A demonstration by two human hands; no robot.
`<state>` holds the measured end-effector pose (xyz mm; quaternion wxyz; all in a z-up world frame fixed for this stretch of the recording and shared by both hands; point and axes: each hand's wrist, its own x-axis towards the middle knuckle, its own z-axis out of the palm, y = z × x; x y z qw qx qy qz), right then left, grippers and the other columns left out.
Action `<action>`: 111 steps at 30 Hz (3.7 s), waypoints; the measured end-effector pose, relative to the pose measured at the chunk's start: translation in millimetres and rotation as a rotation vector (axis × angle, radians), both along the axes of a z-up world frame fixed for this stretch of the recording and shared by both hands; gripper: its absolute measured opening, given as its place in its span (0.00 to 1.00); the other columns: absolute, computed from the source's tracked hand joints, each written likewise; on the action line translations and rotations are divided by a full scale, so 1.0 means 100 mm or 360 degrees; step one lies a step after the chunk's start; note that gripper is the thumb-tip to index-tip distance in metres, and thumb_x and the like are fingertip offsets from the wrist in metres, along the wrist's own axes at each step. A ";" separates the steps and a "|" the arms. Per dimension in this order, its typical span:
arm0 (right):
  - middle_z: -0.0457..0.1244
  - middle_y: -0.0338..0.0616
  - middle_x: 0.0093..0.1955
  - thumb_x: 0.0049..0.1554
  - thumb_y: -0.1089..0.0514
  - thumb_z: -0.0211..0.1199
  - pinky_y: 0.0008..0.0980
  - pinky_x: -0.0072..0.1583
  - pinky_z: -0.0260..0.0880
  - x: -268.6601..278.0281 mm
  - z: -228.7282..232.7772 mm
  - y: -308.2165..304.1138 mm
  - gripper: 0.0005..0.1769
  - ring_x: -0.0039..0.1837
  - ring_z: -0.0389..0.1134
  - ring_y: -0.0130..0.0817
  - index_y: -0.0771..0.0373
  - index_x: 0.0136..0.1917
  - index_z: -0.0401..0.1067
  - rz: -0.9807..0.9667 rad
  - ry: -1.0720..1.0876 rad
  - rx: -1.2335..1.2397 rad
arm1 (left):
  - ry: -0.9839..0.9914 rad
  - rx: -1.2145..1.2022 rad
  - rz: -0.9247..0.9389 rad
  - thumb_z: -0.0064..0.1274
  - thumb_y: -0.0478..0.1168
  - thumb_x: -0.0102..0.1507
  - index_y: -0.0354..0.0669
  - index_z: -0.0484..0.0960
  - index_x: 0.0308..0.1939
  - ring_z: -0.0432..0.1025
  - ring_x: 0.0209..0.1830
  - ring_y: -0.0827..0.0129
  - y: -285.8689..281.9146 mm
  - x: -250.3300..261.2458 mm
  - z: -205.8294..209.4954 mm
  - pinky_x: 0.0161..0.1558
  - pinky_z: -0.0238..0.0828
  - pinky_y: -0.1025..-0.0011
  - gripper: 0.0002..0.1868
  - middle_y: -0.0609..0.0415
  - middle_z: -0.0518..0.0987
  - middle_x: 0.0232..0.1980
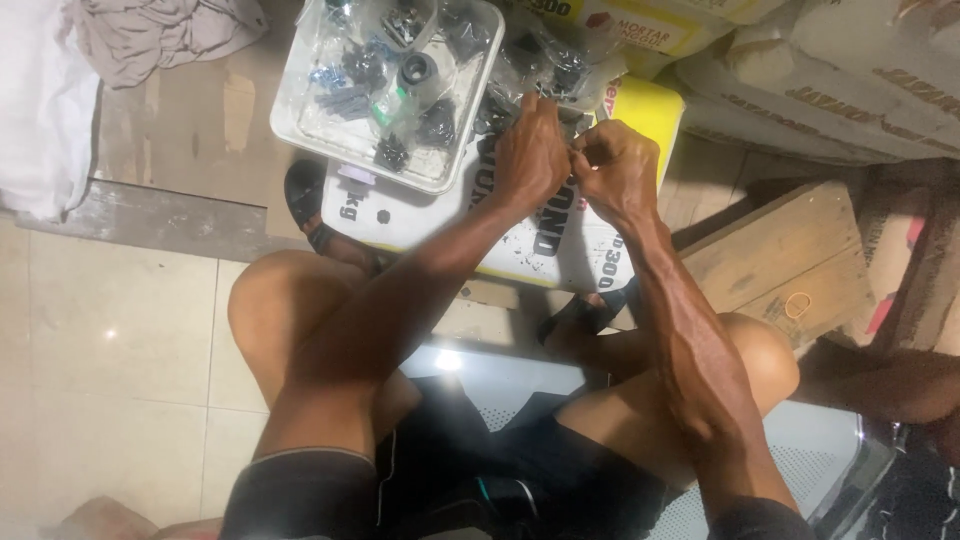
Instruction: Sorting small plastic and metal components into a divided plastic tray
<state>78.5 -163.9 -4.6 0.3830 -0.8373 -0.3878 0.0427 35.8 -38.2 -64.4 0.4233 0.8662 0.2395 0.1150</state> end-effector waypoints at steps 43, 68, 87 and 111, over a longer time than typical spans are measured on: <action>0.67 0.50 0.41 0.51 0.73 0.63 0.47 0.50 0.58 0.18 -0.70 -0.08 0.10 0.46 0.63 0.45 0.60 0.41 0.70 0.0029 -0.0359 -0.0931 | 0.0239 0.0007 -0.0343 0.57 0.34 0.66 0.29 0.81 0.51 0.84 0.26 0.54 0.38 -0.16 0.29 0.23 0.86 0.68 0.12 0.43 0.85 0.32; 0.65 0.38 0.50 0.66 0.63 0.54 0.33 0.58 0.73 0.23 0.05 -0.11 0.05 0.49 0.66 0.29 0.58 0.53 0.70 0.0020 0.0984 0.0380 | 0.0443 0.0005 -0.0747 0.54 0.45 0.72 0.49 0.85 0.42 0.67 0.15 0.78 0.33 0.04 0.04 0.16 0.67 0.79 0.08 0.61 0.78 0.24; 0.67 0.45 0.45 0.61 0.73 0.61 0.30 0.47 0.77 0.16 -0.02 -0.05 0.06 0.43 0.68 0.33 0.65 0.48 0.72 -0.0007 0.0241 0.0294 | 0.0010 0.0120 -0.0393 0.61 0.47 0.66 0.48 0.74 0.37 0.75 0.32 0.64 0.28 0.00 0.23 0.29 0.78 0.67 0.12 0.53 0.77 0.41; 0.68 0.50 0.31 0.57 0.75 0.61 0.35 0.31 0.74 0.12 -0.57 -0.10 0.12 0.28 0.70 0.39 0.66 0.35 0.78 -0.0094 -0.0350 -0.0632 | 0.0069 0.0305 -0.0110 0.36 0.32 0.73 0.39 0.79 0.29 0.67 0.13 0.74 0.48 -0.13 0.10 0.08 0.57 0.79 0.20 0.47 0.78 0.28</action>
